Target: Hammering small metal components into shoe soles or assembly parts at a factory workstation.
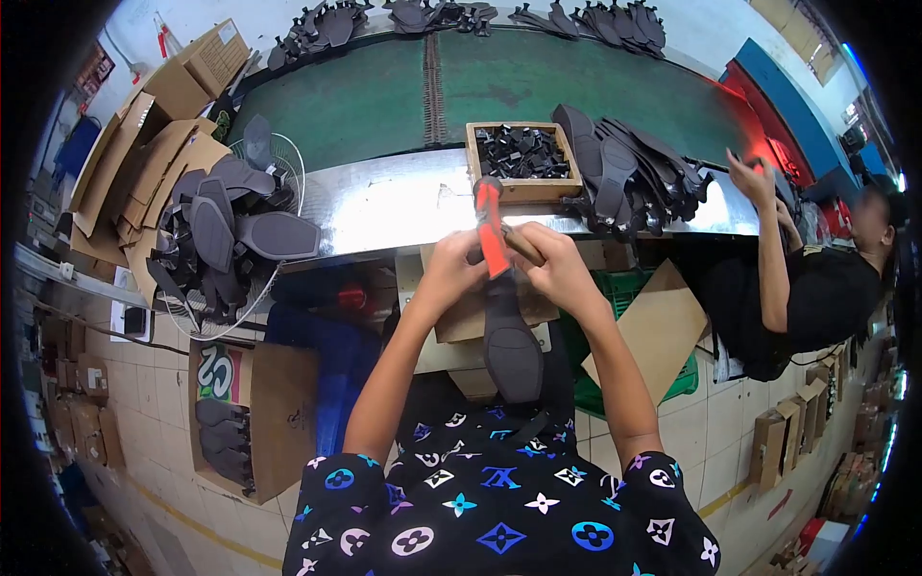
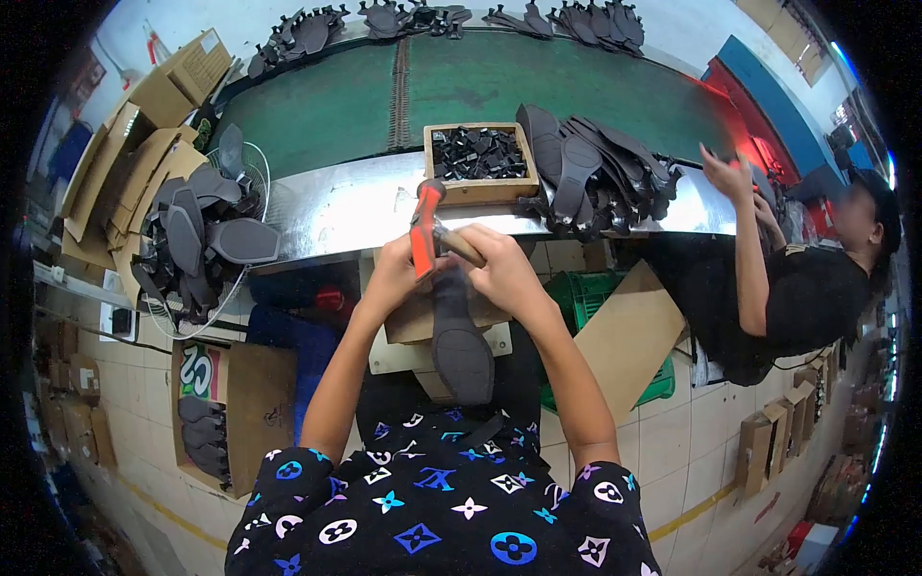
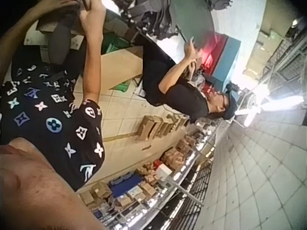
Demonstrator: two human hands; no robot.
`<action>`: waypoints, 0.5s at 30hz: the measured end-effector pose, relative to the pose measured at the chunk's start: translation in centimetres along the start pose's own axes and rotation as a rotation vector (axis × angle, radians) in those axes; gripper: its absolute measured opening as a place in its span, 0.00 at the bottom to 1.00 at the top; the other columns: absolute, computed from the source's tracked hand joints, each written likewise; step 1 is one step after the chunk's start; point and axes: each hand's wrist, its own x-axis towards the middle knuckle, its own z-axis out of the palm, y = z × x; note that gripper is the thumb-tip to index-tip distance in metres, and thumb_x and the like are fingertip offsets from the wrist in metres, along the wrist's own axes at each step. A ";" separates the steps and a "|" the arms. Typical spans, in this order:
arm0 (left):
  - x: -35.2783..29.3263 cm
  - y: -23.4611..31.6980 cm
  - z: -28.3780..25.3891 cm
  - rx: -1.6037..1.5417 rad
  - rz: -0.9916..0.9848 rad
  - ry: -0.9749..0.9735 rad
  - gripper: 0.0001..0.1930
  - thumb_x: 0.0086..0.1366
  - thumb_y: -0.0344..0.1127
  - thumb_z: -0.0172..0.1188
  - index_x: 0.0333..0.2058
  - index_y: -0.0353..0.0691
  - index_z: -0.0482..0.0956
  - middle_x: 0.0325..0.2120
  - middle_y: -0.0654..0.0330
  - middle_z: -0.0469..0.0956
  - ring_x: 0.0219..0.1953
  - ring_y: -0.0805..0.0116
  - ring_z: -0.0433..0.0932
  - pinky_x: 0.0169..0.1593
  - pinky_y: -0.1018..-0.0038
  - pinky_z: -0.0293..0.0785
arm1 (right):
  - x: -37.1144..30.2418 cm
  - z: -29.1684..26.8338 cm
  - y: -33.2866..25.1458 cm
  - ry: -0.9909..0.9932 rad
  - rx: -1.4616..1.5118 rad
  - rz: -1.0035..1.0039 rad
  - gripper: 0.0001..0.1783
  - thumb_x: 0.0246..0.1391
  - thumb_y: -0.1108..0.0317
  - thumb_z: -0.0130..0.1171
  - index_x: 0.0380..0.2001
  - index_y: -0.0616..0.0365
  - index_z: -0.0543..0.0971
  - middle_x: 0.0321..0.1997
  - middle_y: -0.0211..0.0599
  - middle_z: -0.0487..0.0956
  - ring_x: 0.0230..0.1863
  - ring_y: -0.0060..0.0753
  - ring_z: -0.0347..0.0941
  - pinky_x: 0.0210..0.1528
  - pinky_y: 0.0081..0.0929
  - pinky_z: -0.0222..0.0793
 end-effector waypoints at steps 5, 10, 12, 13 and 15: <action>0.5 1.2 -0.8 -0.277 -0.249 -0.040 0.14 0.55 0.33 0.71 0.40 0.34 0.83 0.28 0.52 0.83 0.29 0.75 0.80 0.34 0.76 0.75 | 0.0 -0.5 0.2 -0.008 -0.106 -0.051 0.10 0.51 0.73 0.65 0.36 0.65 0.77 0.31 0.43 0.77 0.30 0.47 0.72 0.37 0.33 0.69; -0.3 -0.6 0.2 -0.469 -0.283 -0.019 0.15 0.57 0.31 0.69 0.44 0.35 0.84 0.30 0.61 0.85 0.31 0.82 0.77 0.37 0.79 0.75 | -0.9 -0.8 -2.2 -0.005 -0.035 0.018 0.11 0.56 0.72 0.62 0.42 0.63 0.77 0.30 0.39 0.75 0.25 0.35 0.70 0.31 0.29 0.67; -0.4 -0.8 0.3 -0.571 -0.275 -0.014 0.16 0.58 0.30 0.68 0.46 0.35 0.84 0.32 0.64 0.86 0.32 0.82 0.77 0.38 0.81 0.75 | -2.1 -0.9 -4.7 0.069 -0.006 0.124 0.13 0.59 0.72 0.60 0.46 0.63 0.77 0.29 0.38 0.75 0.24 0.29 0.70 0.29 0.28 0.67; -0.2 -0.6 0.4 -0.611 -0.289 -0.037 0.16 0.59 0.30 0.67 0.46 0.35 0.84 0.33 0.65 0.86 0.33 0.82 0.77 0.38 0.81 0.75 | -2.9 -1.1 -5.7 0.157 0.114 0.179 0.15 0.61 0.70 0.58 0.49 0.64 0.75 0.31 0.43 0.77 0.29 0.30 0.75 0.33 0.28 0.70; -0.4 -0.8 0.6 -0.647 -0.310 -0.055 0.15 0.60 0.30 0.67 0.47 0.35 0.84 0.34 0.66 0.86 0.33 0.83 0.77 0.39 0.82 0.75 | -4.3 -1.4 -7.3 0.221 0.241 0.301 0.20 0.63 0.70 0.56 0.55 0.69 0.71 0.38 0.52 0.79 0.38 0.41 0.81 0.42 0.31 0.74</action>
